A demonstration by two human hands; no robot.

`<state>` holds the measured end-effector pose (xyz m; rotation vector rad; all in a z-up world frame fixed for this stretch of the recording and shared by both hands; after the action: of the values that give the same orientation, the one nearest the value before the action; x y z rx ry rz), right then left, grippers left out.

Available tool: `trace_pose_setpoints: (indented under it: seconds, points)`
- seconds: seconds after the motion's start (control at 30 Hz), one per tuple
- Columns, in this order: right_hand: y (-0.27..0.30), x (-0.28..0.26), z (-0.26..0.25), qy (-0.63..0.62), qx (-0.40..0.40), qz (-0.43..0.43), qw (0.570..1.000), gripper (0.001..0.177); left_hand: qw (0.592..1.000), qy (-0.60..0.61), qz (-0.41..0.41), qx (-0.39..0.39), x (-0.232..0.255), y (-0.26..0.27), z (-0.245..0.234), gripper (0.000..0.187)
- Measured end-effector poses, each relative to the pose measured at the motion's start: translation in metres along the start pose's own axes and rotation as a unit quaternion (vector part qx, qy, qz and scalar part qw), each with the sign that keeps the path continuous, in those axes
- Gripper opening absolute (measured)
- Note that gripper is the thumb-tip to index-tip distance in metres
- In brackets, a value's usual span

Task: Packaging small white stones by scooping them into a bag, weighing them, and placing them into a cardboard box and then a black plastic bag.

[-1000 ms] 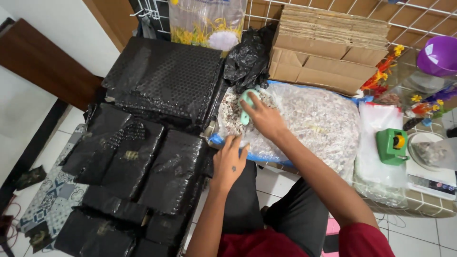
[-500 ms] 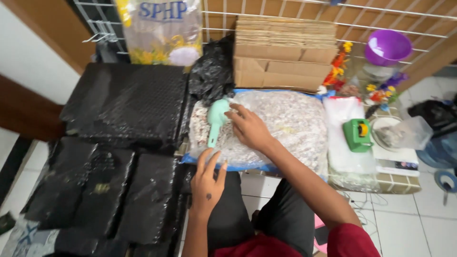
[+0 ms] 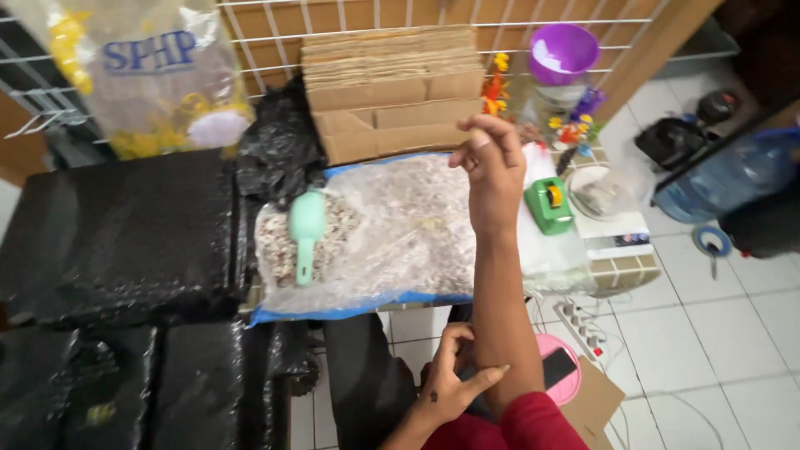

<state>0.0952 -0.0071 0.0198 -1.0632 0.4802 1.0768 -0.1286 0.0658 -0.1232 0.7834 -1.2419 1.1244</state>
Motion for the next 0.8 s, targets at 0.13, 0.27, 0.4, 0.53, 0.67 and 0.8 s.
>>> trace_pose_setpoints:
  seconds: [0.13, 0.27, 0.4, 0.53, 0.67, 0.8]
  points:
    - [-0.010, -0.007, -0.036, -0.089, 0.078, 0.008, 0.993, 0.024, 0.996, 0.028, -0.086, -0.025, -0.027, 0.011, 0.004, 0.043]
    - [-0.011, -0.002, -0.063, -0.145, 0.123, 0.003, 0.982, 0.027, 0.998, -0.026, -0.041, -0.024, -0.024, 0.012, 0.001, 0.021]
    - [-0.005, 0.006, -0.074, -0.171, 0.143, 0.001, 0.975, 0.029, 0.999, 0.026, 0.018, -0.032, -0.003, -0.007, 0.003, 0.033]
    - [-0.007, 0.009, -0.074, -0.181, 0.149, 0.018, 0.972, 0.027, 0.996, 0.023, -0.070, -0.042, -0.016, -0.009, 0.004, 0.066]
    - [-0.016, 0.013, -0.074, -0.149, 0.121, 0.035, 0.981, 0.024, 0.991, -0.012, -0.113, -0.072, -0.035, 0.008, 0.006, 0.022]
    - [-0.023, 0.026, -0.076, -0.128, 0.146, 0.063, 0.979, 0.024, 0.992, -0.062, -0.048, -0.096, -0.032, 0.013, 0.013, 0.042]
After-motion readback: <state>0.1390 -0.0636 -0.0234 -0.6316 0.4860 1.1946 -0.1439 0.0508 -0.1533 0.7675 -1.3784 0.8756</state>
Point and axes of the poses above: each hand's wrist, its own y-axis away from the middle knuckle, its own z-axis out of the palm, x = y × z, the point moved 5 cm from there along -y, towards the middle knuckle, and after that the axes turned 3 degrees about -x, right-handed, at the moved point
